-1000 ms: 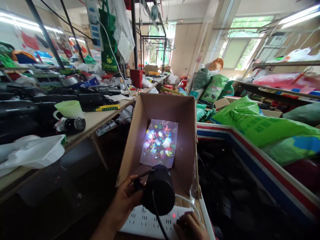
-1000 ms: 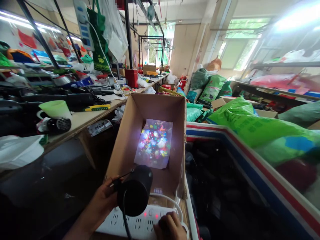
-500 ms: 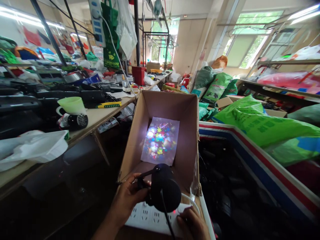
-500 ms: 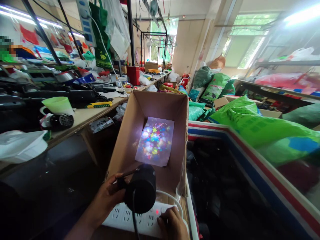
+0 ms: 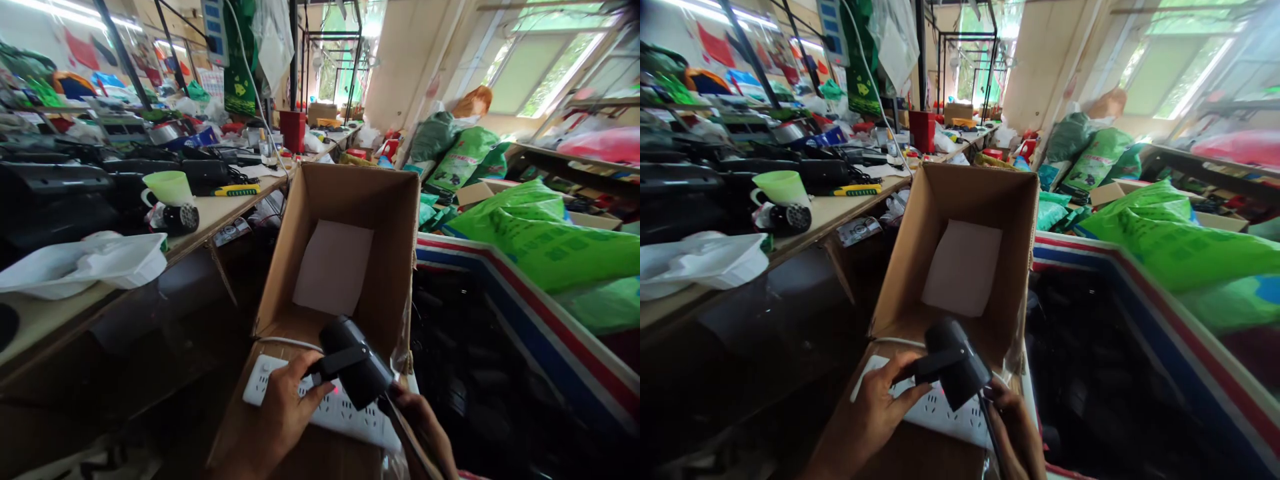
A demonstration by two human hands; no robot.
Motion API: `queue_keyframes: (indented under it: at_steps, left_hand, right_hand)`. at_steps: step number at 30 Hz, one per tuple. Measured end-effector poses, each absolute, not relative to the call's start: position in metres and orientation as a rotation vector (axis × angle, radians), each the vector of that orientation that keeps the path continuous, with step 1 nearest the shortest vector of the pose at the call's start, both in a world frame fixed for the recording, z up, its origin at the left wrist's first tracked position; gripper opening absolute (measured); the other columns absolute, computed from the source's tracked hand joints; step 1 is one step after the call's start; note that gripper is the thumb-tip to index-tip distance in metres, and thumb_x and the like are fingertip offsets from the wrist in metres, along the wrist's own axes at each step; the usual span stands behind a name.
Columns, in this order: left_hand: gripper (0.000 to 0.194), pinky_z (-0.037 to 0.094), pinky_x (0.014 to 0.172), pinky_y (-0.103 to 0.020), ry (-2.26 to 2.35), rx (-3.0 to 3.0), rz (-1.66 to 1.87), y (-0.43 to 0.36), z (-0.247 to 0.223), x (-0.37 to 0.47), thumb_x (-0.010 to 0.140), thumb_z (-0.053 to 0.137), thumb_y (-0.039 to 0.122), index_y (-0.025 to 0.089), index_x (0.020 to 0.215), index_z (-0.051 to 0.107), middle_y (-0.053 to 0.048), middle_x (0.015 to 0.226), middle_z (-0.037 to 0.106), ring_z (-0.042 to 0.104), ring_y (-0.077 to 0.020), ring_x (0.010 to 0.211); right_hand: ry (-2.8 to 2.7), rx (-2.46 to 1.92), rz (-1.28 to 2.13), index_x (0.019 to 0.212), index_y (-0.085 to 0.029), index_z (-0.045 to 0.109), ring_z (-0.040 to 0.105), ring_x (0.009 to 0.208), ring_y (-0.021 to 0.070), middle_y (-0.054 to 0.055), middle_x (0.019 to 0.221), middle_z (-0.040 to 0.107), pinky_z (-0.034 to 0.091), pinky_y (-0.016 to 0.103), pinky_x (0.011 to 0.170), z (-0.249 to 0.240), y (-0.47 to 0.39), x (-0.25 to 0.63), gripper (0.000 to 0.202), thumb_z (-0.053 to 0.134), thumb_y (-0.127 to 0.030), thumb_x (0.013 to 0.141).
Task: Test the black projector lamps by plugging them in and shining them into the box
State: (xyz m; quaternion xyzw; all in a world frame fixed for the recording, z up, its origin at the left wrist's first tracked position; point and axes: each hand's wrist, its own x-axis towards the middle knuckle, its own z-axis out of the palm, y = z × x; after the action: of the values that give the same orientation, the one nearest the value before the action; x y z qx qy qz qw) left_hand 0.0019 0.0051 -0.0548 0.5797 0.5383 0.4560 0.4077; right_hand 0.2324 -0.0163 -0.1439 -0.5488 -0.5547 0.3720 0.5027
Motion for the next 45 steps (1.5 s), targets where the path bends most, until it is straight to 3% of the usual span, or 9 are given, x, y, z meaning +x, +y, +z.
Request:
queue_keyframes:
  at_steps: [4,6,11,15,20,24,30,35,45]
  left_hand:
    - [0.026,0.049,0.079,-0.032,1.277,1.723,1.126,-0.007,-0.052,0.01,0.076,0.071,0.024,0.03,0.101,0.067,-0.003,0.091,0.072,0.066,-0.0256,0.082]
    - [0.03,0.048,0.084,-0.032,1.185,1.901,1.105,-0.016,-0.053,0.018,0.081,0.065,0.021,0.03,0.11,0.065,-0.004,0.101,0.071,0.066,-0.0259,0.091]
    - [0.033,0.043,0.089,-0.037,1.189,2.174,1.176,-0.04,-0.058,0.035,0.09,0.051,0.024,0.032,0.122,0.057,-0.007,0.107,0.069,0.064,-0.0266,0.096]
    - [0.039,0.045,0.09,-0.039,1.096,2.19,1.327,-0.041,-0.061,0.039,0.087,0.058,0.027,0.03,0.125,0.05,-0.009,0.113,0.064,0.061,-0.0261,0.101]
    - [0.089,0.044,0.096,-0.057,1.201,1.987,1.162,-0.032,-0.062,0.041,0.064,0.079,0.046,0.024,0.136,0.03,-0.019,0.14,0.037,0.041,-0.0373,0.126]
    - [0.122,0.044,0.097,-0.056,1.076,2.089,1.008,-0.035,-0.058,0.041,0.048,0.089,0.039,0.022,0.142,0.014,-0.022,0.151,0.012,0.029,-0.0413,0.132]
    - [0.08,0.045,0.1,-0.045,0.91,2.403,1.079,-0.036,-0.057,0.042,0.074,0.059,0.016,0.01,0.143,0.018,-0.022,0.147,0.025,0.036,-0.0333,0.131]
    - [0.056,0.054,0.089,-0.029,0.786,2.36,1.079,-0.025,-0.058,0.048,0.075,0.052,0.016,0.014,0.131,0.046,-0.016,0.14,0.042,0.054,-0.0244,0.117]
    - [0.036,0.047,0.1,-0.045,0.556,2.403,1.214,-0.027,-0.048,0.065,0.083,0.057,0.017,0.016,0.118,0.054,-0.014,0.12,0.062,0.051,-0.0255,0.121]
  right_hand:
    - [-1.128,-1.214,1.14,0.133,-0.032,0.038,0.062,0.104,0.034,0.012,0.132,0.053,0.055,0.045,0.08,-0.135,-0.028,0.238,0.076,0.067,-0.058,0.068]
    - [-1.132,-1.209,1.156,0.139,-0.029,0.03,0.049,0.12,0.0368,0.012,0.14,0.044,0.047,0.049,0.092,-0.129,-0.04,0.232,0.091,0.07,-0.06,0.063]
    - [-0.905,-1.198,1.247,0.133,-0.033,0.041,0.058,0.109,0.0321,0.009,0.122,0.061,0.049,0.048,0.088,-0.113,-0.06,0.216,0.069,0.065,-0.051,0.072]
    - [-0.77,-0.986,1.443,0.13,-0.029,0.048,0.059,0.106,0.03,0.008,0.112,0.067,0.046,0.046,0.089,-0.104,-0.062,0.214,0.062,0.066,-0.041,0.072]
    - [-0.614,-0.837,1.488,0.132,-0.032,0.044,0.06,0.103,0.0267,0.005,0.114,0.066,0.043,0.041,0.093,-0.099,-0.066,0.213,0.069,0.071,-0.037,0.069]
    - [-0.544,-0.726,1.598,0.131,-0.031,0.043,0.062,0.098,0.0296,0.008,0.113,0.065,0.048,0.041,0.08,-0.091,-0.073,0.21,0.077,0.077,-0.029,0.062]
    - [-0.671,-0.8,1.595,0.119,-0.029,0.05,0.057,0.106,0.0286,0.006,0.119,0.059,0.04,0.042,0.091,-0.088,-0.079,0.233,0.086,0.087,-0.019,0.042]
    - [-0.818,-0.836,1.554,0.121,-0.028,0.051,0.056,0.108,0.0281,0.006,0.12,0.058,0.038,0.043,0.094,-0.091,-0.088,0.26,0.089,0.088,-0.021,0.041]
    - [-0.759,-0.861,1.447,0.122,-0.034,0.05,0.048,0.119,0.0311,0.005,0.129,0.054,0.037,0.043,0.097,-0.103,-0.098,0.262,0.087,0.088,-0.038,0.044]
